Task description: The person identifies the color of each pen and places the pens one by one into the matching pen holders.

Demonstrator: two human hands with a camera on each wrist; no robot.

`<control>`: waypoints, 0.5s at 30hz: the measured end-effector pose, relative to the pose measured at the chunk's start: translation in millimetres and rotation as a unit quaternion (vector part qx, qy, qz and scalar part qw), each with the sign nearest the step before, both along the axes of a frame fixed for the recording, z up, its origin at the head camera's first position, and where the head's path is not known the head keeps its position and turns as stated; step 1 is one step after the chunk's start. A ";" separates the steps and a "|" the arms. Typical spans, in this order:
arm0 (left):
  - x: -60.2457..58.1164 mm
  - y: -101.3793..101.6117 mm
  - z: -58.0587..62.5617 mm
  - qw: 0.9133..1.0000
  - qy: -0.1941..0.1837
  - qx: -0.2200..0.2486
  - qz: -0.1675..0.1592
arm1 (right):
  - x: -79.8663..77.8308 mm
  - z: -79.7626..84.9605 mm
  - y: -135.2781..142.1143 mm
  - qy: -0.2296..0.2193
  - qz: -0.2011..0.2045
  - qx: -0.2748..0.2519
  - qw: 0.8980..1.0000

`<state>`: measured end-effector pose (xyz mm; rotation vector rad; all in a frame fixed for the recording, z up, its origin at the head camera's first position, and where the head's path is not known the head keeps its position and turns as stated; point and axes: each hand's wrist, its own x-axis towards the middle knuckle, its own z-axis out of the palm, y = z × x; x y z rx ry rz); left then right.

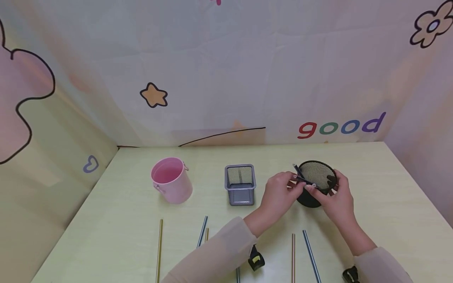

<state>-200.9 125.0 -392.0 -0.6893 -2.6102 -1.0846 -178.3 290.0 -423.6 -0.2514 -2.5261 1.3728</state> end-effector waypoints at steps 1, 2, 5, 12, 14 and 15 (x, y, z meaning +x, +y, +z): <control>0.7 -0.1 0.4 1.000 -0.010 0.002 0.002 | 0.1 0.0 0.0 0.000 0.001 -0.002 1.000; 1.5 -0.3 0.7 1.000 -0.021 0.005 0.005 | 0.5 -0.1 0.1 0.000 0.001 -0.003 1.000; 3.6 -2.1 1.4 0.999 -0.043 0.016 0.012 | 1.5 -0.6 -0.4 -0.006 0.001 -0.007 1.000; 1.7 -12.0 4.3 0.997 -0.060 0.036 0.017 | 1.9 -0.5 -1.2 -0.023 -0.002 -0.005 1.000; 0.3 -14.6 4.9 0.997 -0.064 0.040 0.014 | 1.6 0.4 -1.4 -0.023 -0.002 -0.004 1.000; -0.2 -15.8 5.1 0.997 -0.067 0.042 0.012 | 1.4 0.8 -1.5 -0.022 -0.001 -0.005 1.000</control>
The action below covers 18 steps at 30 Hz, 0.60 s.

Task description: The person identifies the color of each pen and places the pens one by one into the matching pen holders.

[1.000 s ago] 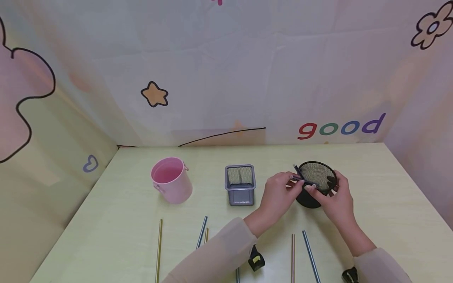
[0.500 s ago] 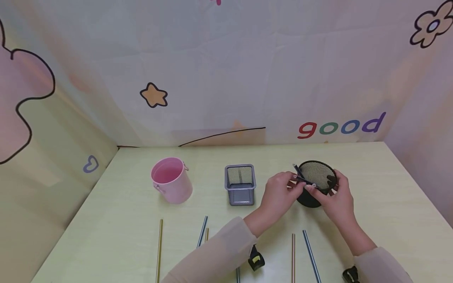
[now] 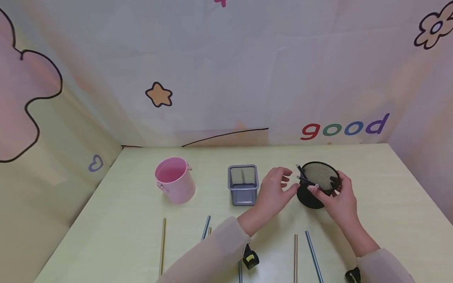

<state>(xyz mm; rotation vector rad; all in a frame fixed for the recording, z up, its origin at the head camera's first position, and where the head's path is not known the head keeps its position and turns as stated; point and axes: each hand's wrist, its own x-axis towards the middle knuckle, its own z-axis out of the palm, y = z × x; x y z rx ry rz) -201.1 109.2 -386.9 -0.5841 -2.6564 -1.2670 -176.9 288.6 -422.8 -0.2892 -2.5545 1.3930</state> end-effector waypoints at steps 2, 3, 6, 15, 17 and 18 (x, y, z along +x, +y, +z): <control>-0.2 -2.2 0.0 1.000 -0.002 0.004 -0.005 | 0.2 0.3 -0.2 0.002 0.000 0.000 1.000; -0.2 -3.3 -0.2 1.000 -0.005 0.007 -0.007 | 0.4 0.3 -0.4 0.003 0.001 -0.001 1.000; -0.6 -6.4 -0.2 1.000 -0.007 0.010 -0.014 | 0.4 -0.1 -0.5 0.008 0.000 0.000 1.000; 1.0 -13.3 2.2 0.999 -0.023 0.003 -0.030 | -0.5 -0.9 -0.2 0.006 0.003 0.004 1.000; 1.9 -14.9 3.5 0.999 -0.029 0.003 -0.032 | -0.3 -0.4 0.0 0.003 0.003 0.004 1.000; 2.3 -16.0 4.4 0.999 -0.031 0.002 -0.032 | -0.2 -0.2 0.1 0.002 0.003 0.004 1.000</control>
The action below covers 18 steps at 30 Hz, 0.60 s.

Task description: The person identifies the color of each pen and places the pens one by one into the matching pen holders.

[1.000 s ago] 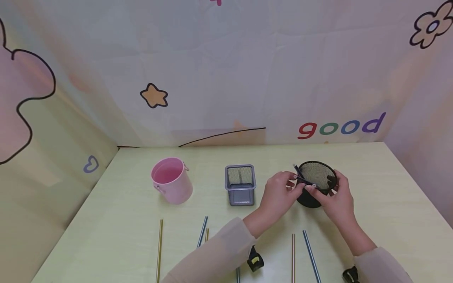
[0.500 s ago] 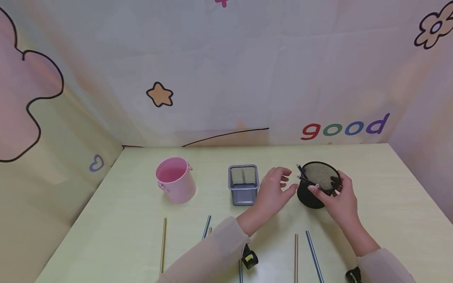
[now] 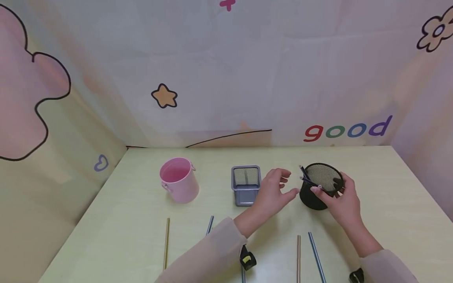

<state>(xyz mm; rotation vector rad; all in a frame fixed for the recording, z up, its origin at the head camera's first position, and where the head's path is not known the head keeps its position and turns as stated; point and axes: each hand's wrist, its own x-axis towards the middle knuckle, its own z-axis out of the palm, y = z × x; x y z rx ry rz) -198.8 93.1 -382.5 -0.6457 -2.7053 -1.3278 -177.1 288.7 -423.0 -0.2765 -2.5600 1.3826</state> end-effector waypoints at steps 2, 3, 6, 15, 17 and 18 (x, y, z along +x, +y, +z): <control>0.2 -2.7 1.5 1.000 -0.002 -0.003 0.000 | -0.1 0.3 0.0 -0.002 0.003 0.000 1.000; 0.2 -4.4 2.4 1.000 -0.003 -0.003 -0.002 | -0.1 0.5 0.1 -0.002 0.005 0.000 1.000; -0.5 -9.1 6.1 1.000 -0.002 -0.006 -0.005 | -0.5 1.1 1.1 0.000 0.014 0.002 1.000; -1.2 -24.8 14.0 1.000 0.015 -0.012 -0.002 | -0.3 -0.2 3.3 0.006 0.033 0.007 0.999; -1.8 -28.6 14.9 1.000 0.017 -0.007 -0.002 | -0.5 -0.7 3.9 0.001 0.033 0.008 0.999; -2.0 -30.8 15.9 1.000 0.016 -0.003 0.000 | -0.4 -0.9 4.3 -0.002 0.033 0.009 0.999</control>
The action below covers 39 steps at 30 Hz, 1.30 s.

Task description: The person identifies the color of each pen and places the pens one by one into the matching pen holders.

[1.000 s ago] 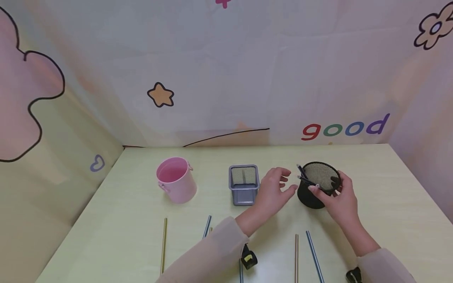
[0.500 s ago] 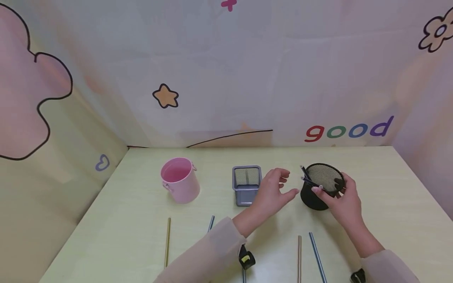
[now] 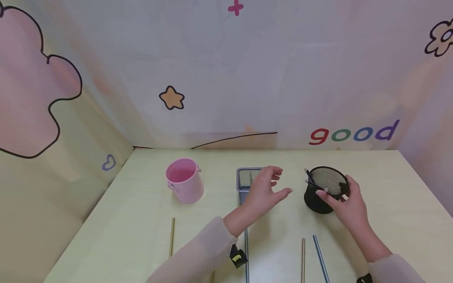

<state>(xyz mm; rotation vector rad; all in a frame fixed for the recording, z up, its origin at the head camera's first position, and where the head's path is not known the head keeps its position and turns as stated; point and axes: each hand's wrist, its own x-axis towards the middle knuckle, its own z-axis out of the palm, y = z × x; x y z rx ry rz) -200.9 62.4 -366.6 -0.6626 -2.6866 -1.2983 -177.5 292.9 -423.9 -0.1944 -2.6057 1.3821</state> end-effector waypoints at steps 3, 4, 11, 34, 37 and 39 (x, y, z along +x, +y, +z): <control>-0.1 -7.7 2.5 1.000 0.000 0.006 0.007 | 0.0 -0.4 -0.9 -0.010 -0.003 0.002 1.000; -0.2 -10.2 3.2 1.000 0.000 0.008 0.009 | -0.1 -0.1 -1.5 -0.011 -0.004 0.001 1.000; 0.1 -28.0 8.7 1.000 0.000 0.005 0.027 | -3.2 7.9 -9.1 0.020 -0.006 0.011 1.000; -1.2 -91.9 22.9 0.994 0.051 0.014 0.093 | 10.8 25.1 -26.6 0.052 -0.049 0.053 0.996; -2.4 -101.5 22.6 0.992 0.054 0.003 0.115 | 14.1 26.7 -30.1 0.048 -0.049 0.052 0.996; -3.7 -108.7 22.5 0.991 0.057 0.003 0.124 | 16.4 27.8 -32.4 0.042 -0.050 0.055 0.996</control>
